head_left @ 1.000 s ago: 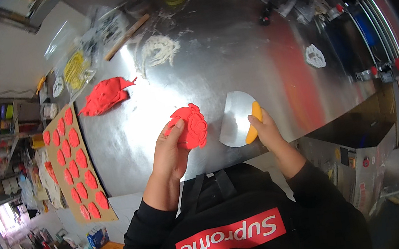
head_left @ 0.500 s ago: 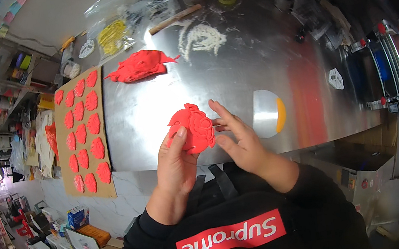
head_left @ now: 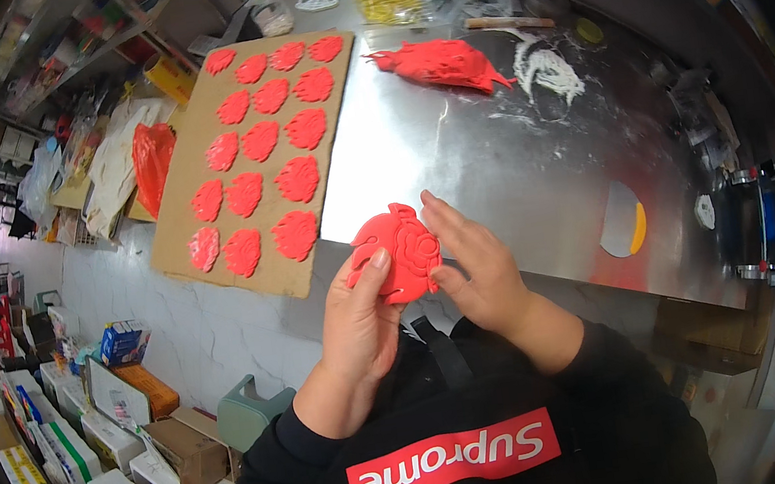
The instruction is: The person repeatedly flattens small red dough pieces on a metal table using a bench scraper, then places them on a cardboard sheet. They also feed a larger piece of red dough through a dough sheeter to produce a flat sheet, which is placed on the table.
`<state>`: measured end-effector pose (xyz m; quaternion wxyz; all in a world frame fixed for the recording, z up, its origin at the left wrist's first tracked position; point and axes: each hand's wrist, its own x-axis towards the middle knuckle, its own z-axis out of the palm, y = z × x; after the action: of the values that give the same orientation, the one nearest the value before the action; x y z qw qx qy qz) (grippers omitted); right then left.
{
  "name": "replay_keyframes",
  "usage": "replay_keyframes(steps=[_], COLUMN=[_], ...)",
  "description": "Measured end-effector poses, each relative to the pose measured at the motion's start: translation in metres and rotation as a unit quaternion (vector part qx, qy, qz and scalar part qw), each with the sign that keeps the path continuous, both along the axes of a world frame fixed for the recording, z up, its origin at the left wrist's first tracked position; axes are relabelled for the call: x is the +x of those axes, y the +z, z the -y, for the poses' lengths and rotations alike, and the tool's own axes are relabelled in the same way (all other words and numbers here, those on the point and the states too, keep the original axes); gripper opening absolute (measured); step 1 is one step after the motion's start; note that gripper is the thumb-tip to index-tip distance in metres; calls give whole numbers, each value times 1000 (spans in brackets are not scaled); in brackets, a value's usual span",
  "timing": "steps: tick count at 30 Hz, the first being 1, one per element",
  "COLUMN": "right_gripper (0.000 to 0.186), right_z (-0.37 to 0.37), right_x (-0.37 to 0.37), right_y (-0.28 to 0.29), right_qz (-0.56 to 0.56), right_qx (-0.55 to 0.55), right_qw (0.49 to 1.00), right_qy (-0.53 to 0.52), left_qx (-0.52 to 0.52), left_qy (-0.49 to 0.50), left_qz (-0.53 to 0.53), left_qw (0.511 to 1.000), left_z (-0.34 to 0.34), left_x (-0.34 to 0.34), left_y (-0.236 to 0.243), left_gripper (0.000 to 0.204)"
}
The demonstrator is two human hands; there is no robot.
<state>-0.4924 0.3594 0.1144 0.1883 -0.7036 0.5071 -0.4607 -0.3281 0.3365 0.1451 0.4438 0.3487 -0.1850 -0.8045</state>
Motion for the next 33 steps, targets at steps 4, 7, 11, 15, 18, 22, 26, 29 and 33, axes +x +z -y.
replay_keyframes(steps=[4,7,11,15,18,22,26,29,33], right_gripper=[54,53,52,51,45,35,30,32,35], right_z=[15,25,43,67,86,113,131,147,167], right_x=[52,68,72,73,77,81,87,99,112], right_y=[-1,1,0,-6,-11,-20,-29,-38,-53], right_qz=[247,129,-18,46,280,397,450,422,415], right_qx=[133,117,58,87,228,362,425,458,461], right_qw=[958,980,992,985,922,830,771,773,782], right_qy=[57,93,106,145,140,148,149,122,64], left_qx=[-4,9,12,18,20,30,50,60,50], left_qy=[13,41,67,103,102,113,102,69,39], left_qz=[13,18,8,-1,23,24,29,67,119], left_qw=[1000,999,998,995,994,993,993,994,991], left_z=[0,1,9,25,42,61,79,102,161], left_x=[43,61,68,69,70,66,71,91,141], left_y=[-4,-8,-12,-12,-13,-21,-32,-45,-70], left_gripper=[37,36,36,33,34,32,32,27,20])
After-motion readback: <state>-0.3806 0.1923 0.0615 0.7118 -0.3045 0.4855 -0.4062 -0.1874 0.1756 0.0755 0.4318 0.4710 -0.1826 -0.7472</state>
